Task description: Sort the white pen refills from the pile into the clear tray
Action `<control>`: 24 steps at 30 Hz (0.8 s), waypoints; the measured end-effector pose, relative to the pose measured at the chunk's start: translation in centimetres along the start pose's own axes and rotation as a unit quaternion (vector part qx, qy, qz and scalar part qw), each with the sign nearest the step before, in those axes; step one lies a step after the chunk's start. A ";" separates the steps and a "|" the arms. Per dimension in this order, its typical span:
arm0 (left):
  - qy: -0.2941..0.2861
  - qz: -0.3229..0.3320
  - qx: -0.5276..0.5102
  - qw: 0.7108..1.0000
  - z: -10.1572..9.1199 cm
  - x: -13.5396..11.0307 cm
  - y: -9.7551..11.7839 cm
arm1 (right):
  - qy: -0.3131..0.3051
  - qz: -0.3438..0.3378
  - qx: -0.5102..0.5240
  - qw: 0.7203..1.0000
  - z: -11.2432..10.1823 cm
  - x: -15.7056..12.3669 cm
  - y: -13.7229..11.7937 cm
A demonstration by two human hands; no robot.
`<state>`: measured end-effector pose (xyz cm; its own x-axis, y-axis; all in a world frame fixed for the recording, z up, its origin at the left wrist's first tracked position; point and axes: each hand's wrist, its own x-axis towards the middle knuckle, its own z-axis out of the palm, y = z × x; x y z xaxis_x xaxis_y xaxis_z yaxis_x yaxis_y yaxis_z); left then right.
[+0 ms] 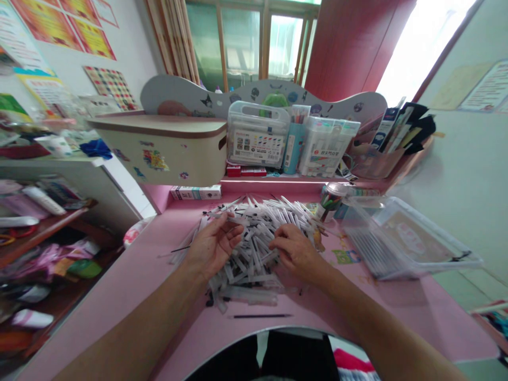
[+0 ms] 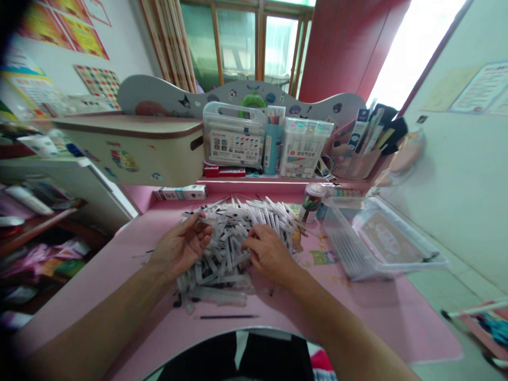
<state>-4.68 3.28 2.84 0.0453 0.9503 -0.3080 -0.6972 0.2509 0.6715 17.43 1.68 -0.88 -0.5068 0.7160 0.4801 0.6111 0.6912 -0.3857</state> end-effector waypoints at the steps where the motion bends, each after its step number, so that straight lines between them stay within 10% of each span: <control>1: -0.002 0.001 0.001 1.000 -0.1 0.0 0.0 | -0.001 0.001 -0.009 1.000 0.0 0.0 0.1; 24: -0.039 0.022 0.015 0.999 -0.4 0.2 -0.1 | 0.019 0.005 0.017 1.000 0.2 0.1 1.0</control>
<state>-4.85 3.40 2.43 0.0718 0.9714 -0.2262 -0.6776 0.2139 0.7037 17.86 2.42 -1.40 -0.4769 0.7188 0.5058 0.5948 0.6876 -0.4163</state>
